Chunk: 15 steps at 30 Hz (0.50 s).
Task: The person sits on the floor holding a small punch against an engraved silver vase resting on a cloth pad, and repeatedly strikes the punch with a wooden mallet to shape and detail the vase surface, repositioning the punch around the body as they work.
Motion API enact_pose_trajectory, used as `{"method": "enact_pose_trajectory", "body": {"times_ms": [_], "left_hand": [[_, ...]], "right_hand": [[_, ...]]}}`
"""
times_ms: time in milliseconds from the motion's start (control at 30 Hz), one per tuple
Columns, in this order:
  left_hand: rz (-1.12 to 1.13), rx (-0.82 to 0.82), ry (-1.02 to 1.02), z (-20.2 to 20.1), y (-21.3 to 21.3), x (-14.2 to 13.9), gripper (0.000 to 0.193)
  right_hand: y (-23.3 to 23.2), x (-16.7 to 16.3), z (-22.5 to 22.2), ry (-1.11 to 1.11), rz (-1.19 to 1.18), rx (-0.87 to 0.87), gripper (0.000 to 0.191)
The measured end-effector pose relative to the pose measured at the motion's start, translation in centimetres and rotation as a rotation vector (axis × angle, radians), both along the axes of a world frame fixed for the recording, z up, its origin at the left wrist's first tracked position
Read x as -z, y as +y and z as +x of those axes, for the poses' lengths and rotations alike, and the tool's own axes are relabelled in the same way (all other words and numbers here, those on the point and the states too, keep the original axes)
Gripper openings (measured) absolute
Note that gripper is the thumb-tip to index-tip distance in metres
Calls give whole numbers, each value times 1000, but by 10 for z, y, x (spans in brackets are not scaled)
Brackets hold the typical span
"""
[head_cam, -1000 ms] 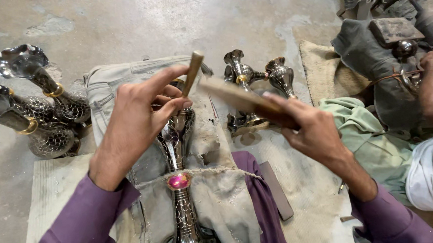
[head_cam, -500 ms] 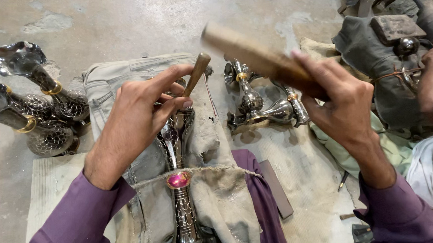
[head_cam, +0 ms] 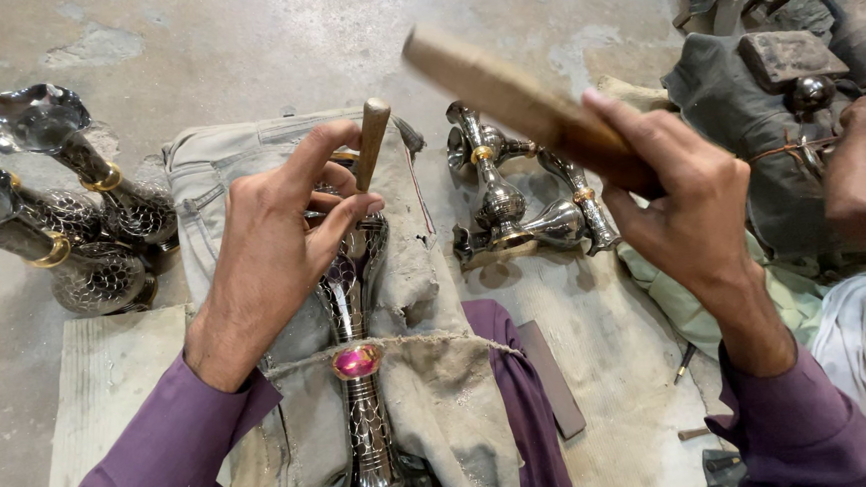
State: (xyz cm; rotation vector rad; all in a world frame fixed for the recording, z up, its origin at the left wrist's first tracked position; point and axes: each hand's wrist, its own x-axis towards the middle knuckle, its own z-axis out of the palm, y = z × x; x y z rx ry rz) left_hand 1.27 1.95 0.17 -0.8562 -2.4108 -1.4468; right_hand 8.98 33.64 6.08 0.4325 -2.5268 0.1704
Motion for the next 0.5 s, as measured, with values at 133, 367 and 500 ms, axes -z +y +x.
{"method": "enact_pose_trajectory", "body": {"times_ms": [133, 367, 500], "left_hand": [[-8, -17, 12, 1, 0, 0, 48], [-24, 87, -2, -6, -1, -2, 46], [-165, 153, -71, -25, -1, -7, 45]], "right_hand": [[-2, -11, -3, 13, -60, -140, 62], [-1, 3, -1, -32, -156, -122, 64], [-1, 22, 10, -92, -53, 65, 71]]}}
